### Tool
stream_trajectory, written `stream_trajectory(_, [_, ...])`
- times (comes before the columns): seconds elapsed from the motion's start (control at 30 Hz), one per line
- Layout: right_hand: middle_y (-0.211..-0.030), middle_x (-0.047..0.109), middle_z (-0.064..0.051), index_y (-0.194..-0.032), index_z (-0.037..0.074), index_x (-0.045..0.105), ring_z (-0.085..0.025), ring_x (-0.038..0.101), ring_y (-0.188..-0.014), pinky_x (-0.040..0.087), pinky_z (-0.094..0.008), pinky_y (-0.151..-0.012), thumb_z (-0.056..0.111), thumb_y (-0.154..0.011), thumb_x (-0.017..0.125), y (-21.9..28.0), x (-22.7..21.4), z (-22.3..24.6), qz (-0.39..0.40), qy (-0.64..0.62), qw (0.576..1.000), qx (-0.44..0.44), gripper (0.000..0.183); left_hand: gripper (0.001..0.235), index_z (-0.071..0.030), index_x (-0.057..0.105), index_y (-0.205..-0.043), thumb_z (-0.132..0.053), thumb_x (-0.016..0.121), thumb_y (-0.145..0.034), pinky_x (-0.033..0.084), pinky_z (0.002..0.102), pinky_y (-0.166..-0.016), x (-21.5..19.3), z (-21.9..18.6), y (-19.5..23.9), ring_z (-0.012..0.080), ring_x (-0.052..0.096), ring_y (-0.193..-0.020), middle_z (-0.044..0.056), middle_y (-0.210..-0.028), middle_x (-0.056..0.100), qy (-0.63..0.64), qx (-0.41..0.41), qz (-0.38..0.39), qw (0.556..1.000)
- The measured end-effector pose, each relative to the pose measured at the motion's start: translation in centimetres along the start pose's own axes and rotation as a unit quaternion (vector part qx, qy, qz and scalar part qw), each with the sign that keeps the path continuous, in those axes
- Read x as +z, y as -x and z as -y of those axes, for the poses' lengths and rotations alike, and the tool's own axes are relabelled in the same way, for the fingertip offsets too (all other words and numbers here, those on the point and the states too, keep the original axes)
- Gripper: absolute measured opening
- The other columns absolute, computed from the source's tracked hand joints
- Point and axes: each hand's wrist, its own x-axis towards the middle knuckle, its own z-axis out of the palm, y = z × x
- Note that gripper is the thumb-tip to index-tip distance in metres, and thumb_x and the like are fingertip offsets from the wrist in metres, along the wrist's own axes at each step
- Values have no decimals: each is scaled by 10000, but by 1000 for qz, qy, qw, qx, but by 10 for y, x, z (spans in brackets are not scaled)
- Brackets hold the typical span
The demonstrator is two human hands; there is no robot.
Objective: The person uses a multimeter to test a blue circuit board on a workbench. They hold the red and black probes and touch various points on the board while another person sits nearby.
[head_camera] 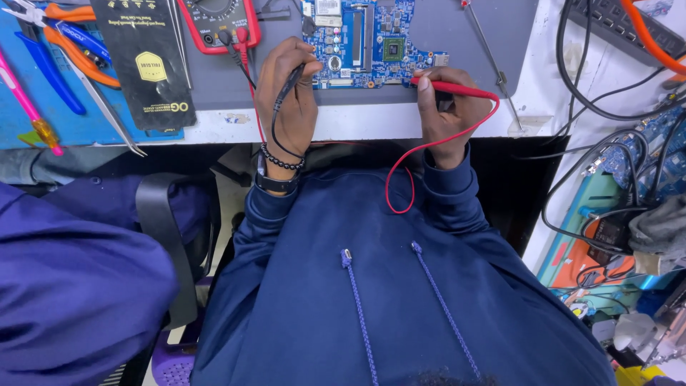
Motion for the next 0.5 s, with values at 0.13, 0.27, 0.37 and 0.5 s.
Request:
stream_trajectory(0.13, [-897, 717, -192, -986, -39, 659, -348, 768, -878, 642, -408, -774, 92, -1044, 661, -1, -1, 5, 2, 5, 1000, 8, 143, 179, -62, 610, -1067, -184, 492, -1124, 559, 426, -895, -1, -1, 0, 310, 663, -1030, 122, -1125, 648, -4, 10, 3, 1000])
stream_trajectory(0.27, [-907, 718, -199, -997, -34, 654, -358, 775, -890, 652, -419, -774, 74, -1044, 659, 0, -1, 1, 3, -3, 1000, -4, 118, 204, -60, 599, -1070, -221, 487, -1124, 563, 423, -874, 0, 0, -1, 308, 667, -1007, 120, -1111, 646, -10, 10, 4, 1000])
stream_trajectory(0.37, [-903, 742, -183, -976, -31, 683, -330, 761, -842, 627, -398, -756, 122, -1038, 662, 2, -4, 4, -29, 41, 999, -19, 166, 191, -59, 612, -1063, -199, 494, -1119, 565, 430, -904, 0, 0, -1, 311, 665, -1040, 120, -1088, 654, 0, 27, -1, 1000])
stream_trajectory(0.5, [-908, 725, -195, -984, -27, 653, -340, 763, -853, 639, -414, -789, 82, -1034, 651, 0, -2, 4, -74, 22, 997, -13, 120, 179, -56, 613, -1048, -180, 503, -1116, 567, 418, -895, 0, -1, -3, 310, 671, -1029, 121, -1117, 652, -8, 14, -5, 1000])
